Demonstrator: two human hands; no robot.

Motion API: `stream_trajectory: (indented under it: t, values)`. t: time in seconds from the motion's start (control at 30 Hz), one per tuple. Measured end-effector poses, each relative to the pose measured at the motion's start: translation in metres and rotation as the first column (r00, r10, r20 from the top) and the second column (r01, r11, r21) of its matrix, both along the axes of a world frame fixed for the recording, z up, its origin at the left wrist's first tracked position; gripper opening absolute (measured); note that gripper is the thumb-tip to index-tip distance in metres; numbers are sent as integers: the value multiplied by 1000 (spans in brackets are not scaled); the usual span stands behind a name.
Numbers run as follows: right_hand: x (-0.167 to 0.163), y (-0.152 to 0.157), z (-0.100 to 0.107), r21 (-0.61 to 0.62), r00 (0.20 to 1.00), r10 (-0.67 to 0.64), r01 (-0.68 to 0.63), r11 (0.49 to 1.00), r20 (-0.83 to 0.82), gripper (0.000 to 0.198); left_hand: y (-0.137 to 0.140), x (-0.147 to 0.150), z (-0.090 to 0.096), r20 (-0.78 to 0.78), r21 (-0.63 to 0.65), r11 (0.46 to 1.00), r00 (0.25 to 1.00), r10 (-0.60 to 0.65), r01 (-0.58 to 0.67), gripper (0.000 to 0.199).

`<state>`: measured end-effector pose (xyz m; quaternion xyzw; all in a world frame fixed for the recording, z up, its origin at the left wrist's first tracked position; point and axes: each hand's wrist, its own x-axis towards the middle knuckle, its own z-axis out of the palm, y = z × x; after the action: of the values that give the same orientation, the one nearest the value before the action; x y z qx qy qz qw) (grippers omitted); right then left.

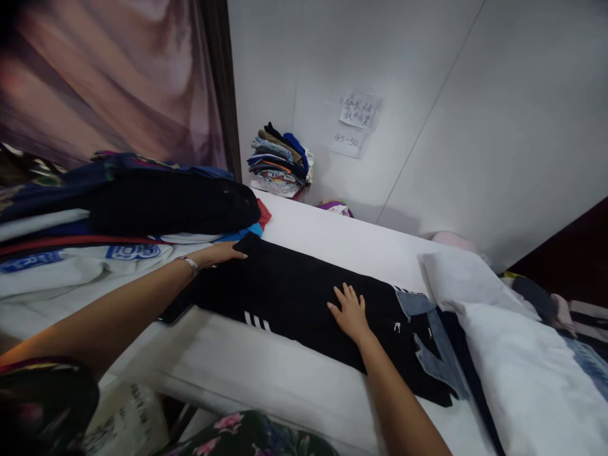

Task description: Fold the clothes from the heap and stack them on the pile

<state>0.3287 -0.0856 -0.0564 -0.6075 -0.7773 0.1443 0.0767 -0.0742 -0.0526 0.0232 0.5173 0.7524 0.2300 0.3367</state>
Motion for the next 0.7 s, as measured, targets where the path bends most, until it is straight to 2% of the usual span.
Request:
stream_trajectory:
  t: [0.1, 0.17, 0.3, 0.43, 0.53, 0.6, 0.67, 0.7]
  values:
    - [-13, -1, 19, 16, 990, 0, 2, 1000, -140, 58, -2, 4, 6, 73, 14, 999, 997, -36, 36, 31]
    - [-27, -6, 26, 78, 981, 89, -76, 994, -172, 58, -1, 6, 9, 78, 36, 999, 997, -22, 19, 31]
    - [-53, -20, 16, 51, 962, 261, -257, 965, -82, 58, 4, 7, 15, -14, 54, 999, 1000, 3, -2, 30]
    - [-57, -24, 3, 36, 958, 281, -280, 959, -61, 58, 12, 10, 28, -173, 108, 994, 985, 13, 6, 40]
    - [-53, -22, 6, -8, 951, 272, -276, 961, -144, 61, 20, 19, 51, -301, 189, 980, 954, 5, 54, 54]
    - [-53, -19, 13, -30, 936, 237, -253, 967, -258, 63, 23, 32, 72, -357, 187, 975, 933, -46, 119, 53]
    - [-55, -17, 20, -16, 879, 183, -211, 977, -441, 63, 24, 50, 96, -413, 161, 969, 905, -105, 186, 49]
    - [-58, -16, 24, -6, 820, 155, -190, 982, -551, 63, 23, 61, 108, -443, 154, 963, 887, -131, 220, 47]
